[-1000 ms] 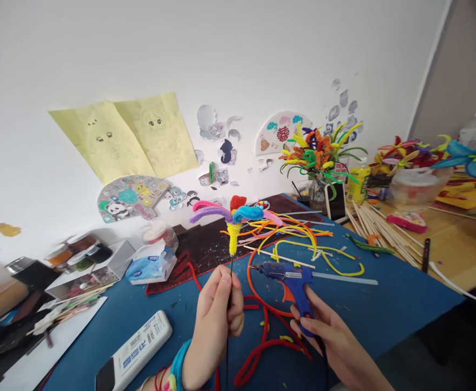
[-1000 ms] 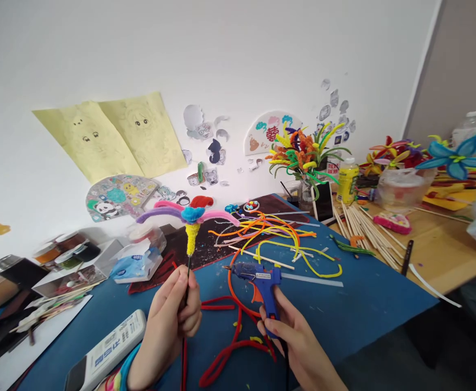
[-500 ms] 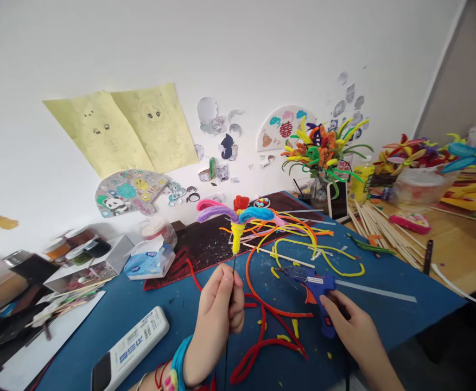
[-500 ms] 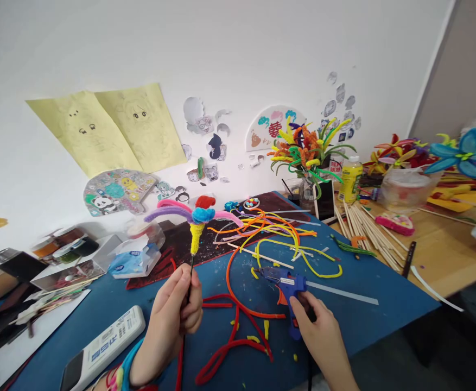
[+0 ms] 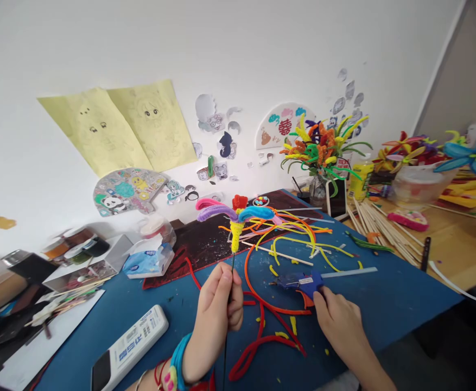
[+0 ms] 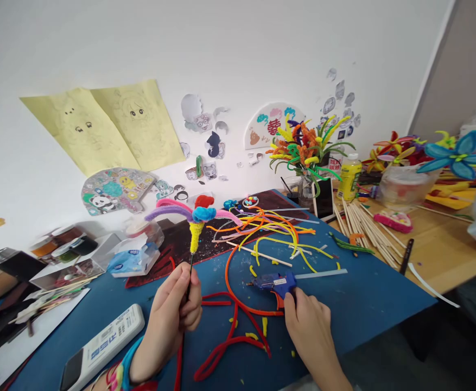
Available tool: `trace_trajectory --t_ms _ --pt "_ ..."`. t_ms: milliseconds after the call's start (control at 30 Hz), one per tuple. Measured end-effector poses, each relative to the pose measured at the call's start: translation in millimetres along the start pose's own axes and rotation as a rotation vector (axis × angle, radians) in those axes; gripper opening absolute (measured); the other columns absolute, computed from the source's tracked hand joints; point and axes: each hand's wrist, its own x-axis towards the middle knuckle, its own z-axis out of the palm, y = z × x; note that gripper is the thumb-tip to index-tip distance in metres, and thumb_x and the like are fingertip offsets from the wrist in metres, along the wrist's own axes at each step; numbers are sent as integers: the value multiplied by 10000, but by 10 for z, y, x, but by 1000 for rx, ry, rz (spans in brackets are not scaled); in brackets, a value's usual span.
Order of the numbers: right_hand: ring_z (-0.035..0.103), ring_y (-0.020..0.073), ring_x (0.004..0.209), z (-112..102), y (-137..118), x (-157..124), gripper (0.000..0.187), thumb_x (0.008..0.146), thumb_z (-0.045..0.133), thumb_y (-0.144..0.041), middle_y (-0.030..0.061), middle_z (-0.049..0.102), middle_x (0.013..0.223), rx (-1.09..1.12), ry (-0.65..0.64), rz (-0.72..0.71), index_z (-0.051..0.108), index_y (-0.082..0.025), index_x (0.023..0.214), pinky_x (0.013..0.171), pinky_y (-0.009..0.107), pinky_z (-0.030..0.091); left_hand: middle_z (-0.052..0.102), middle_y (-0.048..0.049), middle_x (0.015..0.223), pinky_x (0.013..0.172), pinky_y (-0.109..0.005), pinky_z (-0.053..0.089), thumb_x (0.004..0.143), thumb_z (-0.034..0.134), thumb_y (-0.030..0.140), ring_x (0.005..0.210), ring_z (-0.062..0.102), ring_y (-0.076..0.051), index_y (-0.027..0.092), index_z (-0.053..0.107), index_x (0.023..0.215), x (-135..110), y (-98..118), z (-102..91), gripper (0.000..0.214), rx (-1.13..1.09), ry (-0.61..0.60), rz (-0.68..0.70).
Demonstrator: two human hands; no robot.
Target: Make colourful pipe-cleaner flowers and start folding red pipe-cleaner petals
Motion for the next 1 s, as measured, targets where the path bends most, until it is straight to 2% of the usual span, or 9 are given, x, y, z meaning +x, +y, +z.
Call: trace_trajectory --t_ms 200,333,400,500,567,667,833,900,1000 --pt "591 272 742 -66 16 -76 227 862 403 -379 77 625 736 -146 235 20 520 -187 835 720 407 363 263 120 439 314 -103 149 866 466 471 344 102 -16 200 406 763 -10 15 -28 296 -16 -6 20" --pt "582 242 811 -153 93 41 165 862 454 -328 65 618 827 -99 373 -221 543 -189 867 751 379 372 267 115 447 317 -104 139 876 446 467 350 104 -16 199 401 757 9 37 -46 297 -8 -2 12" --pt "569 230 840 -259 51 250 162 875 451 -277 66 617 880 -116 339 -412 592 -200 899 750 362 379 270 112 453 316 -105 130 884 429 463 351 104 -16 199 397 755 22 58 -48 295 -8 -3 -1" --pt "544 229 891 -369 -110 725 261 879 432 -174 80 611 936 -184 196 -722 642 -226 1024 775 350 396 267 111 458 309 -108 116 887 420 456 347 99 -18 204 389 756 49 104 -29 286 -19 -18 -13" --pt "532 232 938 -338 -223 1065 313 856 461 -125 89 600 966 -229 97 -894 658 -255 1061 804 354 400 270 108 466 308 -113 116 888 419 444 350 105 -22 206 386 756 80 147 1 274 -28 -20 -6" --pt "510 251 1023 -160 -314 1459 269 827 530 -115 103 589 1035 -262 -71 -1123 707 -261 968 851 390 387 275 101 491 322 -121 126 890 419 422 368 123 -28 205 383 760 149 235 63 256 -39 -10 48" --pt "548 204 966 29 -314 1710 128 803 622 -204 53 628 982 -249 -140 -1232 718 -249 733 826 338 408 275 93 533 340 -141 119 886 435 370 390 119 -30 203 354 738 316 408 162 237 -47 -34 94" --pt "559 195 945 -35 -342 1750 150 837 584 -218 43 644 951 -238 -115 -1238 708 -243 756 851 358 399 272 90 541 342 -147 114 881 449 353 396 122 -30 198 330 702 406 450 198 265 -27 -54 77" --pt "579 175 880 -301 -474 1795 185 888 501 -184 31 666 873 -179 -11 -1218 682 -222 875 887 387 387 239 97 519 336 -147 113 859 509 367 393 117 -25 198 277 643 576 435 239 359 7 -56 114"
